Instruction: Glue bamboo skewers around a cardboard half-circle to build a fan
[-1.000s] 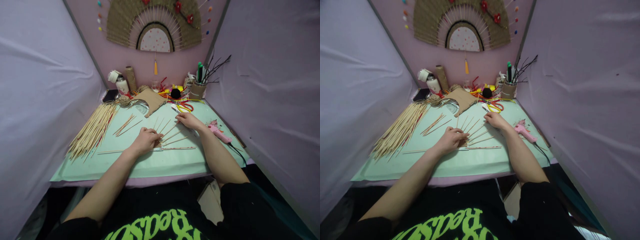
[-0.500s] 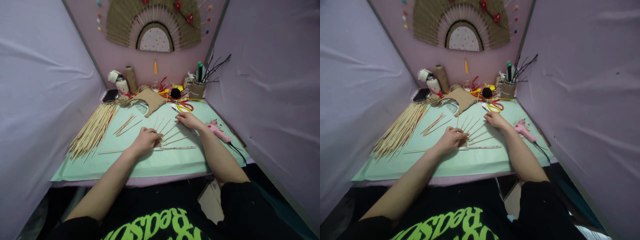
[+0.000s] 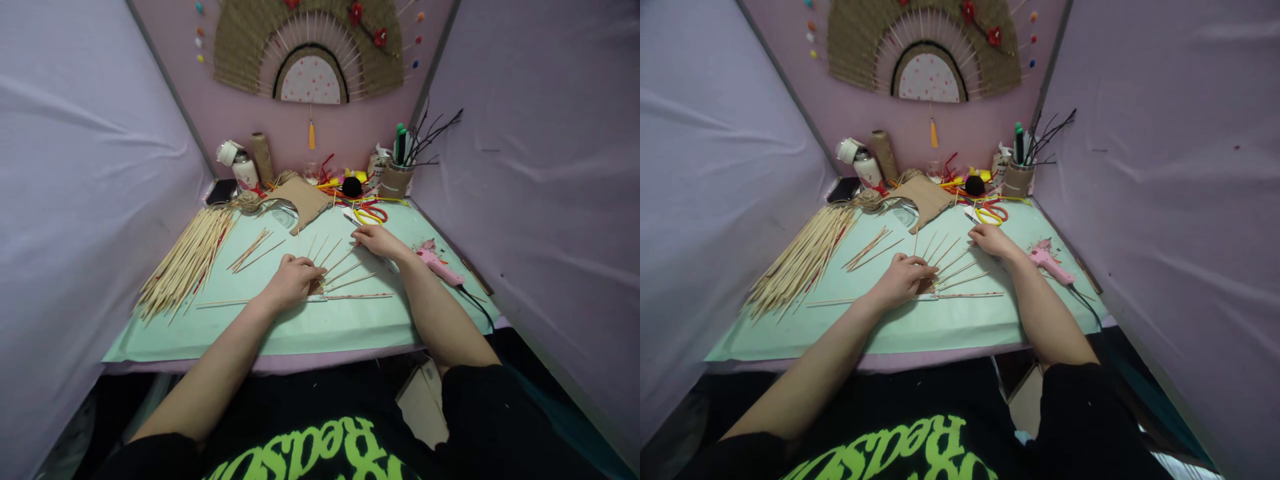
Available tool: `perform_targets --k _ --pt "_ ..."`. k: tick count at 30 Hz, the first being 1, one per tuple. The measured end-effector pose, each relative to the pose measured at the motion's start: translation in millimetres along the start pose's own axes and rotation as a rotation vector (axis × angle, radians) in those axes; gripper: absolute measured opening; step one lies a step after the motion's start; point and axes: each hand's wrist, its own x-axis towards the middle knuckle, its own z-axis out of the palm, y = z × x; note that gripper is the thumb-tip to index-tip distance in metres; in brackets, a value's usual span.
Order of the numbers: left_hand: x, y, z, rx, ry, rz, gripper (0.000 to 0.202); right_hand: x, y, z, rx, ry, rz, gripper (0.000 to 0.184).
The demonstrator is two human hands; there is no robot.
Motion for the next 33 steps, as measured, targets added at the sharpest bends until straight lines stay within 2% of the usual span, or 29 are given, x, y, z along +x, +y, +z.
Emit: perform_targets --k 33 --pt "0.2 1.8 -1.4 0.016 0.001 0.002 0.026 -1.2 -1.9 -1.0 -0.011 -0.008 0.006 0.029"
